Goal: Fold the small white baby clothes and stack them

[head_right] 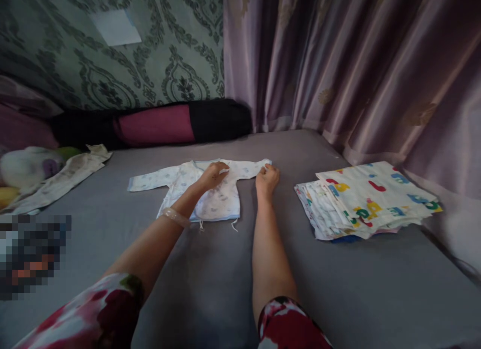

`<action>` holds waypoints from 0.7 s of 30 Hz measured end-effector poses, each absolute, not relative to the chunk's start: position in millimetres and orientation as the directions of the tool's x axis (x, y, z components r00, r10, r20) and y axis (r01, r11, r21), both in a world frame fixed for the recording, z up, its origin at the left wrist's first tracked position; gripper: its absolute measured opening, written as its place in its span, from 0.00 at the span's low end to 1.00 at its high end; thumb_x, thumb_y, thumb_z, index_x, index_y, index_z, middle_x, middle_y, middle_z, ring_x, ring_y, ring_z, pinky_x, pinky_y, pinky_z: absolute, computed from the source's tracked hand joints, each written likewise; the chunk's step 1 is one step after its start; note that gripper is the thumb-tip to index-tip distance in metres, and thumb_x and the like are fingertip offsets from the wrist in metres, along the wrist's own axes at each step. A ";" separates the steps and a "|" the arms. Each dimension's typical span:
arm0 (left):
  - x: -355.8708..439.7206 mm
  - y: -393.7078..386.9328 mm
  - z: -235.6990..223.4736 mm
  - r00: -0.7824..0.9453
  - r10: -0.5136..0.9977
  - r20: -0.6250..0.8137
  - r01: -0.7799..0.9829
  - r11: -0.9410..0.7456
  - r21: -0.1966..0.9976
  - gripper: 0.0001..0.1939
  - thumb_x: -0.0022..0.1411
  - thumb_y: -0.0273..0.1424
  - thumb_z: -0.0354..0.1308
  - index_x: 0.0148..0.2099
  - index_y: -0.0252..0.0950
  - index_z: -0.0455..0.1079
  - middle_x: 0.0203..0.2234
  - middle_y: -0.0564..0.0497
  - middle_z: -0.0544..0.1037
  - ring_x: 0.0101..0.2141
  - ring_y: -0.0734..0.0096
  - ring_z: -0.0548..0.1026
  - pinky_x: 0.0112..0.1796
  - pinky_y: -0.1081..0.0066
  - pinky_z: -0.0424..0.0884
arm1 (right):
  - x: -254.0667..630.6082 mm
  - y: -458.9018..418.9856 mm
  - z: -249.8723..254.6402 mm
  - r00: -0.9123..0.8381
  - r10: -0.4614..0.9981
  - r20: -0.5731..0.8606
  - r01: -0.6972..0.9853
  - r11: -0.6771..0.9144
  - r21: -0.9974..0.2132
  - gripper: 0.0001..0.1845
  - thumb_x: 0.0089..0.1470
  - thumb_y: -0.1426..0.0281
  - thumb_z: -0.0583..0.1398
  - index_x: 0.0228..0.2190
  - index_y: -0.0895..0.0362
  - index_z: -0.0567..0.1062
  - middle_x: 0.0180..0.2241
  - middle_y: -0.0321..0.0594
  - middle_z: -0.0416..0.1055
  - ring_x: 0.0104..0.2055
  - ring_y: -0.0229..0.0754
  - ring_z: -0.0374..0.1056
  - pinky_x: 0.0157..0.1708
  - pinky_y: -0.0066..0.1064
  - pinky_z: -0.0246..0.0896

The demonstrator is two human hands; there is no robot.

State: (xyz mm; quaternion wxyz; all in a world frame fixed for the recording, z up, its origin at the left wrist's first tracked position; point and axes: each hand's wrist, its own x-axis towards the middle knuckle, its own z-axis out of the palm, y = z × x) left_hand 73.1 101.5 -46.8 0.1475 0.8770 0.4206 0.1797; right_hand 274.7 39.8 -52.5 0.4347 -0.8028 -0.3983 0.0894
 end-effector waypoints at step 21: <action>82.6 112.0 -64.8 0.599 0.799 -0.054 0.774 -0.560 0.297 0.37 0.66 0.54 0.42 0.70 0.40 0.48 0.69 0.45 0.50 0.68 0.49 0.44 0.64 0.49 0.42 | 274.6 49.8 -34.0 0.510 0.786 -0.350 -0.676 0.114 -0.728 0.11 0.64 0.77 0.50 0.44 0.53 0.67 0.35 0.34 0.76 0.35 0.35 0.74 0.44 0.39 0.70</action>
